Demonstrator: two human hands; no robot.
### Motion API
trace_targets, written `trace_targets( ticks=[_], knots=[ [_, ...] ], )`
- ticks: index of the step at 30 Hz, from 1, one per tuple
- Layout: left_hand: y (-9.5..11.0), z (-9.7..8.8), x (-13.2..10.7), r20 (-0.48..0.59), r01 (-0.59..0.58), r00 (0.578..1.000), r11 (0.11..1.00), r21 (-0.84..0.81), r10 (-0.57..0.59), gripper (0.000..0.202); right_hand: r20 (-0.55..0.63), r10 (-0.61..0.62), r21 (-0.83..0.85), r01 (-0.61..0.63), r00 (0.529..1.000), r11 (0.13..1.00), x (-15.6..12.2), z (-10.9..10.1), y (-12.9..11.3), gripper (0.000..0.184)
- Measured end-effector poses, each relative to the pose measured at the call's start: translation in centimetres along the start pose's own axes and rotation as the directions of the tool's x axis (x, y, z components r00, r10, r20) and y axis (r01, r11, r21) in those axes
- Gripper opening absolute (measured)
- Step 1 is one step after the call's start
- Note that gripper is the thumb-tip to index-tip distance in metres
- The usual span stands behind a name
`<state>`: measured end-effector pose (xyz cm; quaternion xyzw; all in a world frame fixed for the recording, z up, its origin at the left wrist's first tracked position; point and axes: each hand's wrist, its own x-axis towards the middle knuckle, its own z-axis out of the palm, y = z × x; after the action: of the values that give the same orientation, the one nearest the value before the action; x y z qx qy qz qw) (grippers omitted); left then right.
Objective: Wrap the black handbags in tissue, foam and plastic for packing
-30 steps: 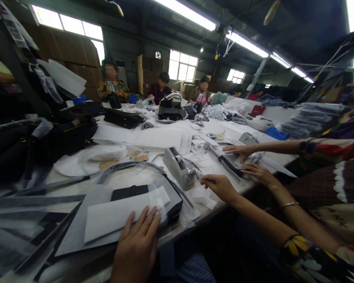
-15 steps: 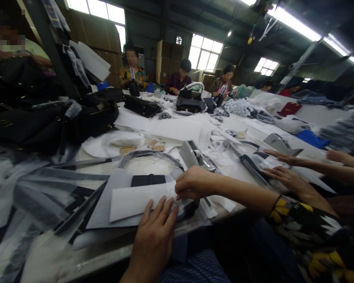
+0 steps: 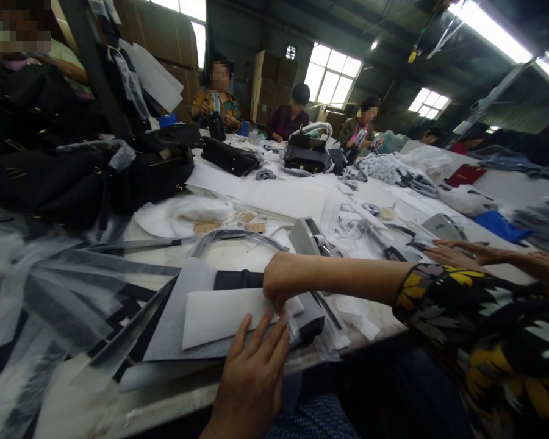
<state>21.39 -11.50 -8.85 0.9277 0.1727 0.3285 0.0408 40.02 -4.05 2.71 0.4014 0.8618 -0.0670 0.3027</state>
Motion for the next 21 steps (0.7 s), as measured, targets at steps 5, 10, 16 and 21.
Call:
trace_targets(
  ticks=[5,10,16,21],
  knots=[
    [0.1,0.3,-0.1,-0.030,0.024,0.999,0.999,-0.049,-0.025,0.045,-0.042,-0.008,0.051,0.010,0.999,0.999,0.3,0.4,1.1,0.019],
    [0.2,0.4,-0.1,-0.011,0.040,0.999,0.997,-0.073,-0.041,0.045,-0.128,0.078,0.095,-0.066,0.989,0.993,0.4,1.7,3.2,0.056],
    [0.0,0.5,-0.3,-0.005,0.006,1.000,1.000,-0.007,-0.006,0.047,-0.103,0.123,0.504,-0.055,0.987,0.862,2.3,4.9,6.6,0.065],
    [-0.4,0.1,0.0,0.012,-0.075,0.997,0.994,0.084,0.074,0.052,0.029,0.103,0.739,-0.091,0.994,0.667,3.9,6.2,8.4,0.049]
  ],
)
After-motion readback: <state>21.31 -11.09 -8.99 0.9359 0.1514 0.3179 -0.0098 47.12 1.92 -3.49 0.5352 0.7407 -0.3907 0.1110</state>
